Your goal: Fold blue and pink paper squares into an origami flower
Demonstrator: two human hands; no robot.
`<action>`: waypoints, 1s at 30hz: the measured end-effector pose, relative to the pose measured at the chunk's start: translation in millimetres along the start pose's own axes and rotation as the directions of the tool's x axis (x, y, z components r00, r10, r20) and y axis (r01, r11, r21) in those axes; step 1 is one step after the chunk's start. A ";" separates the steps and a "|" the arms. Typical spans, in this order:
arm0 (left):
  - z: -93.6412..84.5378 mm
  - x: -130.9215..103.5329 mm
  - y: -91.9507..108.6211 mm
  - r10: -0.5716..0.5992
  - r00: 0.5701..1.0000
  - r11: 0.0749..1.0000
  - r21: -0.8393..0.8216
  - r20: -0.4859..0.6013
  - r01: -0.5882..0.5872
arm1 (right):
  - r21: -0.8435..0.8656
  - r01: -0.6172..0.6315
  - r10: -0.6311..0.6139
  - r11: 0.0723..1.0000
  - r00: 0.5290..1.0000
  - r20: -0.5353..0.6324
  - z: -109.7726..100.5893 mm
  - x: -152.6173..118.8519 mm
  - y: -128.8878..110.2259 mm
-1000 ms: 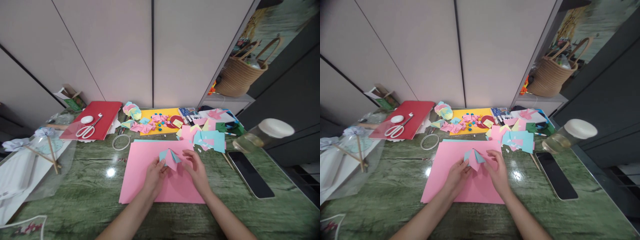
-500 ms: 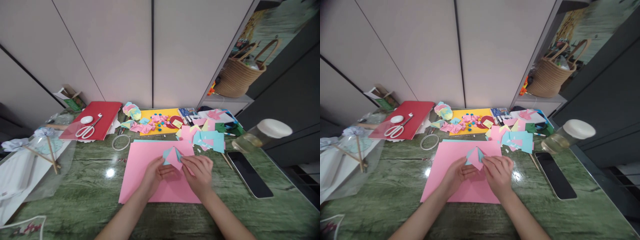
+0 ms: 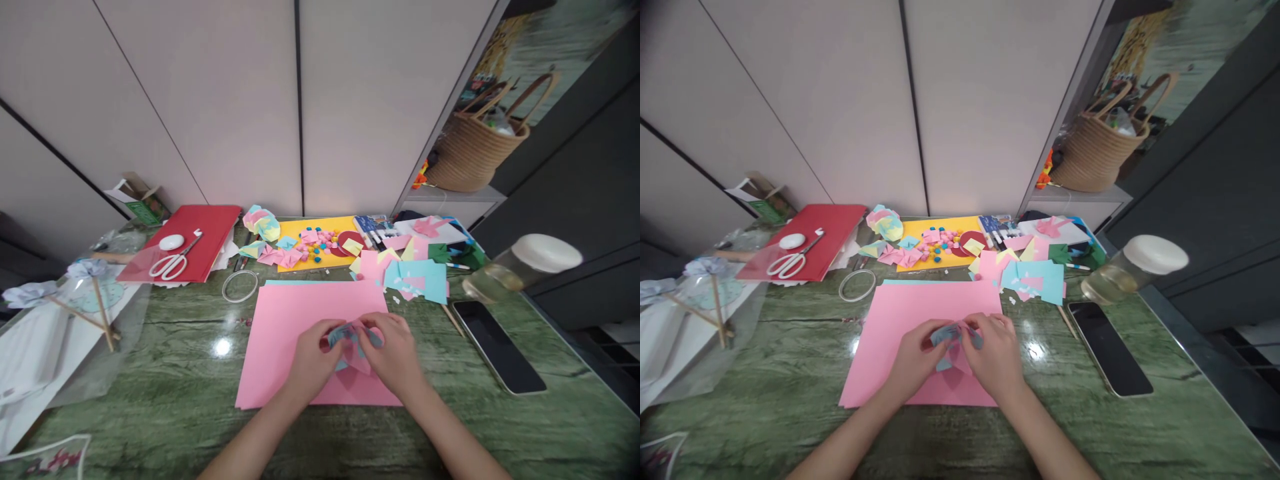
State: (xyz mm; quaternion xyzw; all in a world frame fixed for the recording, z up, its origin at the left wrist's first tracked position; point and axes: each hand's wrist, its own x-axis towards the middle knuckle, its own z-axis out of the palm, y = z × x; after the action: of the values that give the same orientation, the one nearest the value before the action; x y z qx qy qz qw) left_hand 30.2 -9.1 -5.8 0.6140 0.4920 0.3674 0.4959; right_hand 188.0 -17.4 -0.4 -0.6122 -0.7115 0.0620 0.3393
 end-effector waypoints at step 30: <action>-5.5 1.7 -1.3 -0.009 0.998 0.998 0.068 -0.056 0.013 | -0.099 -0.022 0.044 0.995 0.973 0.227 6.7 -2.7 2.4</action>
State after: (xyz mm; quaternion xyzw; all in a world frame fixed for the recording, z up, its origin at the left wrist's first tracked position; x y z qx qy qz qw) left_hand 25.2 -6.1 -5.9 0.6174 0.5214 0.3646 0.4626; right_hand 186.4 -17.1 -7.9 -0.6281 -0.7378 0.1035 0.2245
